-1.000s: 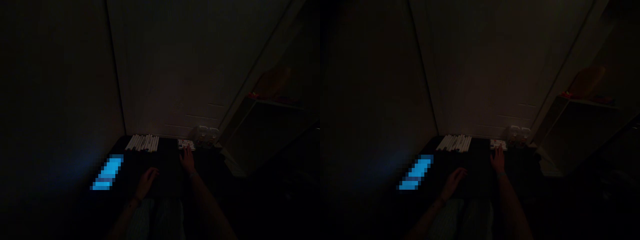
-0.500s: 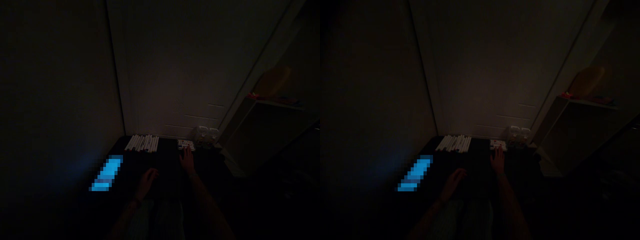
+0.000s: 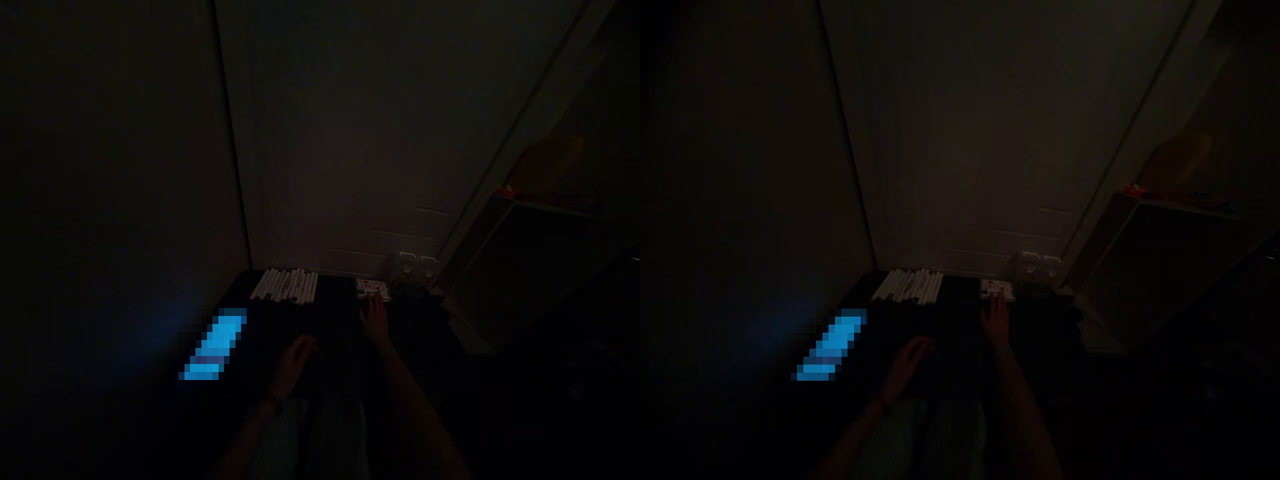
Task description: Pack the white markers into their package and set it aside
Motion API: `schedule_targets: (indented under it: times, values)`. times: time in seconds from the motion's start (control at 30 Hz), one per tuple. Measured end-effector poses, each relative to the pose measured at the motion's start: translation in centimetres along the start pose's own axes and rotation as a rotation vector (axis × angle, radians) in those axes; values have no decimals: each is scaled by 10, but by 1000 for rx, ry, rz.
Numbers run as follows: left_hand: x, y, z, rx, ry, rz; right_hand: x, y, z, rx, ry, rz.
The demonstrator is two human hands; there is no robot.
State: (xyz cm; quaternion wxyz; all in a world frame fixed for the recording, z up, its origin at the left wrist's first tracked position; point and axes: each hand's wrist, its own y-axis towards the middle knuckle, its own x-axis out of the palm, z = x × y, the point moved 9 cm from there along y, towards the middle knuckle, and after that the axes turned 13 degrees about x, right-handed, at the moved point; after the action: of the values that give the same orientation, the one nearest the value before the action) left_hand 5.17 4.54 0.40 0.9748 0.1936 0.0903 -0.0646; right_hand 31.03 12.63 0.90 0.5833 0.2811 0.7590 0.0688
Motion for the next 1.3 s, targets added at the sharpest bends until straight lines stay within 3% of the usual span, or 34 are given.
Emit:
schedule_targets:
  times: [0.3, 0.5, 0.63, 0.87, 1.3]
  values:
    - [0, -1, 3, -15, -12, 0, -20, 2, 0, 7, 182, 32]
    - [0, 0, 2, -17, -25, 0, -54, 24, 47, 315, 361, 226]
    - [-1, -1, 1, -17, -22, 2, -66, 52, 70, 429, 371, 269]
    - [0, -2, -3, -33, -18, -13, -64, 96, 90, 545, 359, 284]
    - [1, -6, -10, -83, -26, -17, -48, 117, 107, 679, 409, 294]
